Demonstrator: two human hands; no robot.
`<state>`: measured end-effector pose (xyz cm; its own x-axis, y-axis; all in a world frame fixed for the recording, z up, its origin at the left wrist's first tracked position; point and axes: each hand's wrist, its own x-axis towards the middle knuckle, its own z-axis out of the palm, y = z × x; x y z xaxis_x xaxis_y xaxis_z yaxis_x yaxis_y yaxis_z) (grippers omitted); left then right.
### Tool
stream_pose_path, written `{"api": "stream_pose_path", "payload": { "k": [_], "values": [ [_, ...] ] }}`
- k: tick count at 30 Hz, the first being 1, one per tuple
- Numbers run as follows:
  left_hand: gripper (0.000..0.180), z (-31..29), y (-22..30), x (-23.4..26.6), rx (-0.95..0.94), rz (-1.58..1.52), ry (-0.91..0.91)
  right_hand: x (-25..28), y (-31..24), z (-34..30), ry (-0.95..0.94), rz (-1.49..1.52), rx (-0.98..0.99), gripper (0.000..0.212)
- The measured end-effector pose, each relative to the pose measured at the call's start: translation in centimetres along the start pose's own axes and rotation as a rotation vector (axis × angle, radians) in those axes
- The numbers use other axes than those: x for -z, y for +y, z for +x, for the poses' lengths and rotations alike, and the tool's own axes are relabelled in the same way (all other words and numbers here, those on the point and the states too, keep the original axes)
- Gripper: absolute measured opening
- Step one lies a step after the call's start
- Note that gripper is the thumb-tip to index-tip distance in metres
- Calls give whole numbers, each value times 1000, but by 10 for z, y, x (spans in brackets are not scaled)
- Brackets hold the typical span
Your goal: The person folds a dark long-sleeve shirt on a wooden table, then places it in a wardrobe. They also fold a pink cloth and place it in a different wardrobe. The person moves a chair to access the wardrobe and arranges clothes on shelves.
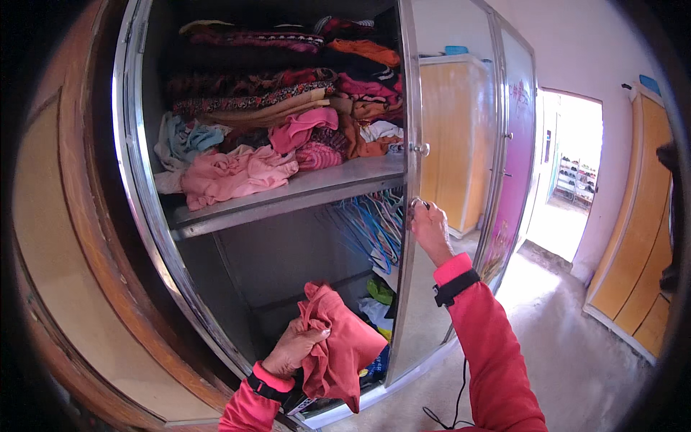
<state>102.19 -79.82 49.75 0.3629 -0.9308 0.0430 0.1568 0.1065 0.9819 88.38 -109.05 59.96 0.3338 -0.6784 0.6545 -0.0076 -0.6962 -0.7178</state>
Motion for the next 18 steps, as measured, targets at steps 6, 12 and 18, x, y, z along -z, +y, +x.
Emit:
{"api": "stream_pose_path", "payload": {
  "k": [6,12,18],
  "values": [
    [22,-9,18,-19,-129,-19,-24,61,-4,-36,44,-174,347,27],
    [26,-9,24,-36,-31,52,-79,161,-46,-98,106,93,-57,31],
    [12,1,30,-84,-35,61,-101,240,-60,-125,210,263,-197,32]
  ]
}}
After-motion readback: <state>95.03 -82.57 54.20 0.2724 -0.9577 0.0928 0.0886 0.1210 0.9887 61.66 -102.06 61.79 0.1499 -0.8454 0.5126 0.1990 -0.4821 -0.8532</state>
